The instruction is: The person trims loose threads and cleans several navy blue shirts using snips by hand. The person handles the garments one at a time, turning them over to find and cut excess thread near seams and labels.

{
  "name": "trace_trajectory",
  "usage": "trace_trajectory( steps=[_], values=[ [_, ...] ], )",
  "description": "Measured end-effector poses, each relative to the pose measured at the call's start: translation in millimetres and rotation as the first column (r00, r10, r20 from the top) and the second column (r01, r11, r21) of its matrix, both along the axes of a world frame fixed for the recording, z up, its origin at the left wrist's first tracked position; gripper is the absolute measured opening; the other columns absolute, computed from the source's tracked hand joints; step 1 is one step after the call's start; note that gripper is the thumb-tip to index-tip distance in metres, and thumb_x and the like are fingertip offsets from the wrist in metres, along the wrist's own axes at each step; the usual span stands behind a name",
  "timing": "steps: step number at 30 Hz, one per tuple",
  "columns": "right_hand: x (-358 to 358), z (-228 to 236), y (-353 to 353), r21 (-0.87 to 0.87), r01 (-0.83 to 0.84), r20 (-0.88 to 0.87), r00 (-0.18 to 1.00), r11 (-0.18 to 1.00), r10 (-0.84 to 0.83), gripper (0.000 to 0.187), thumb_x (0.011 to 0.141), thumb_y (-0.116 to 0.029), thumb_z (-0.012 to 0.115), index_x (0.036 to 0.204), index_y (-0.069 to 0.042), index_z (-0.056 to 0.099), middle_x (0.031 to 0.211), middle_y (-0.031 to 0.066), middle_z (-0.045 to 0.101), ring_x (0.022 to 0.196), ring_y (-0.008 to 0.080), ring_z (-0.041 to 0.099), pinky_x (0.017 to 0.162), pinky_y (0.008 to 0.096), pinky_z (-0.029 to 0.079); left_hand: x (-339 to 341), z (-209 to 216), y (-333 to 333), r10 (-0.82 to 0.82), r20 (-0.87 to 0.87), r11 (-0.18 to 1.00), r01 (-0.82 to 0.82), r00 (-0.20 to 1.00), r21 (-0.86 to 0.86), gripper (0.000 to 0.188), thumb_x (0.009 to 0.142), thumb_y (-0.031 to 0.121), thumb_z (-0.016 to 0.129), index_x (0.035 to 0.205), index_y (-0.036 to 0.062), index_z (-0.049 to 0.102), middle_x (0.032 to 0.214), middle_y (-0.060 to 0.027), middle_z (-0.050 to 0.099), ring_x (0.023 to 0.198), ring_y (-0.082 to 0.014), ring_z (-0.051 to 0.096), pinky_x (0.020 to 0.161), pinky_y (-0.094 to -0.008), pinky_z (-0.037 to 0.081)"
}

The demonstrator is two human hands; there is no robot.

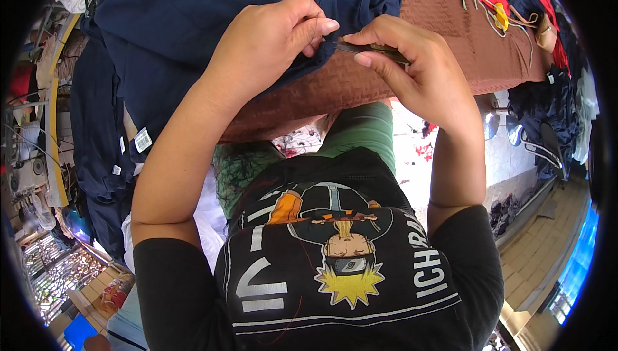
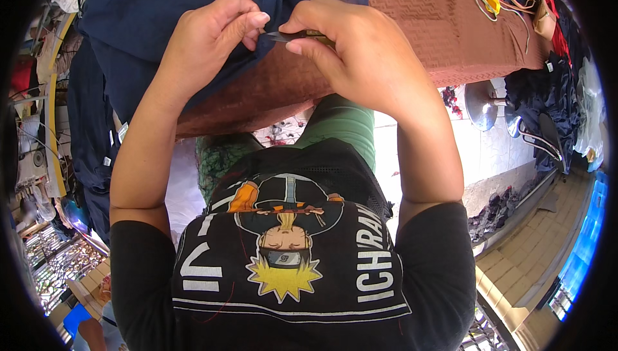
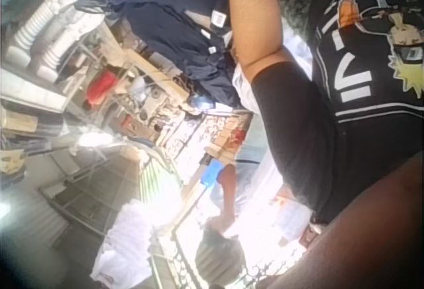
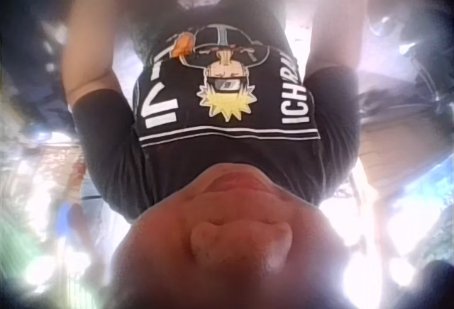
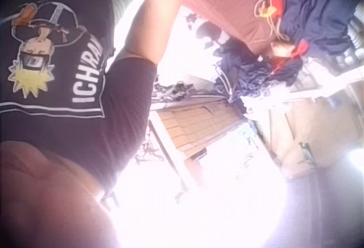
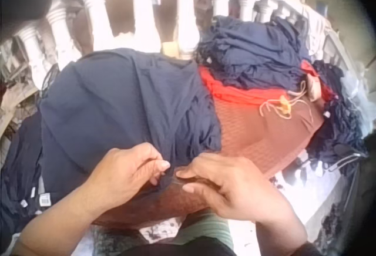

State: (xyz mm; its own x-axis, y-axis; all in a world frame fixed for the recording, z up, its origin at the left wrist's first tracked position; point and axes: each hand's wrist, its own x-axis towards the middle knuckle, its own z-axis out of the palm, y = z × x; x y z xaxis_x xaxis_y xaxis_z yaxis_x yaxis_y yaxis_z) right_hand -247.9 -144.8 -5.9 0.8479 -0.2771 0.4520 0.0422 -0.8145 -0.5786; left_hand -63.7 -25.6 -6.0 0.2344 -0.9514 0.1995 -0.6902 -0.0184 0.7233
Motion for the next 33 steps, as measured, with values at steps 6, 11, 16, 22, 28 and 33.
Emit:
trace_trajectory(
  steps=[6,11,16,22,28,33],
  values=[
    [3.5,3.1,-0.8,-0.018,0.037,-0.098,0.994,0.999,-0.038,0.014,0.082,-0.013,0.066,0.092,-0.005,0.063,0.077,0.0153,0.063,0.071,0.0369,0.059,0.062,0.0422,0.046,-5.3,1.3,-1.7,-0.010,0.273,0.999,0.021,0.962,-0.036,0.016,0.091,0.021,0.065,0.090,0.0051,0.063,0.064,-0.0050,0.063,0.058,-0.0147,0.061,0.054,-0.0275,0.047],
    [4.2,2.6,-1.0,0.000,0.038,-0.102,0.994,0.999,-0.038,0.014,0.082,-0.012,0.066,0.092,-0.004,0.063,0.076,0.0158,0.063,0.069,0.0366,0.059,0.060,0.0424,0.044,-5.4,-3.8,-4.2,0.008,0.449,0.989,0.058,0.894,-0.133,0.014,0.089,0.021,0.065,0.088,0.0068,0.063,0.062,-0.0066,0.062,0.055,-0.0200,0.061,0.050,-0.0303,0.046],
    [6.0,-4.7,-0.6,0.119,0.044,-0.102,0.994,0.992,-0.032,0.014,0.082,-0.012,0.067,0.093,-0.004,0.063,0.078,0.0165,0.064,0.070,0.0352,0.061,0.061,0.0413,0.046,-8.3,-7.0,-5.8,0.039,0.475,0.983,0.051,0.879,-0.176,0.016,0.089,0.023,0.065,0.088,0.0076,0.063,0.061,-0.0062,0.062,0.054,-0.0206,0.062,0.050,-0.0316,0.047],
    [4.0,-2.2,-1.1,0.063,0.056,-0.165,0.985,0.996,-0.045,0.016,0.081,-0.012,0.068,0.094,-0.004,0.063,0.080,0.0164,0.066,0.073,0.0348,0.063,0.064,0.0400,0.048,-12.6,-13.6,-6.6,0.037,0.449,0.991,0.025,0.893,-0.130,0.018,0.090,0.025,0.064,0.088,0.0074,0.062,0.063,-0.0047,0.065,0.056,-0.0197,0.064,0.051,-0.0313,0.049],
    [1.7,-10.2,-3.8,0.074,0.046,-0.110,0.993,0.996,-0.038,0.017,0.081,-0.011,0.069,0.095,-0.004,0.063,0.075,0.0145,0.064,0.066,0.0309,0.060,0.062,0.0376,0.048,-8.2,19.6,12.5,-0.036,0.344,0.997,0.055,0.938,-0.047,0.015,0.090,0.017,0.064,0.083,0.0037,0.063,0.070,-0.0058,0.067,0.063,-0.0184,0.066,0.061,-0.0273,0.051],
    [-18.5,-7.3,-18.1,0.230,0.151,-0.130,0.984,0.962,-0.124,0.020,0.082,-0.010,0.070,0.101,-0.005,0.065,0.069,0.0055,0.061,0.059,0.0149,0.052,0.058,0.0301,0.045,-9.7,90.0,62.5,-0.279,0.272,0.960,0.266,0.921,0.086,0.003,0.078,0.004,0.067,0.080,0.0025,0.065,0.090,-0.0102,0.068,0.083,-0.0211,0.065,0.074,-0.0290,0.049]
  ],
)
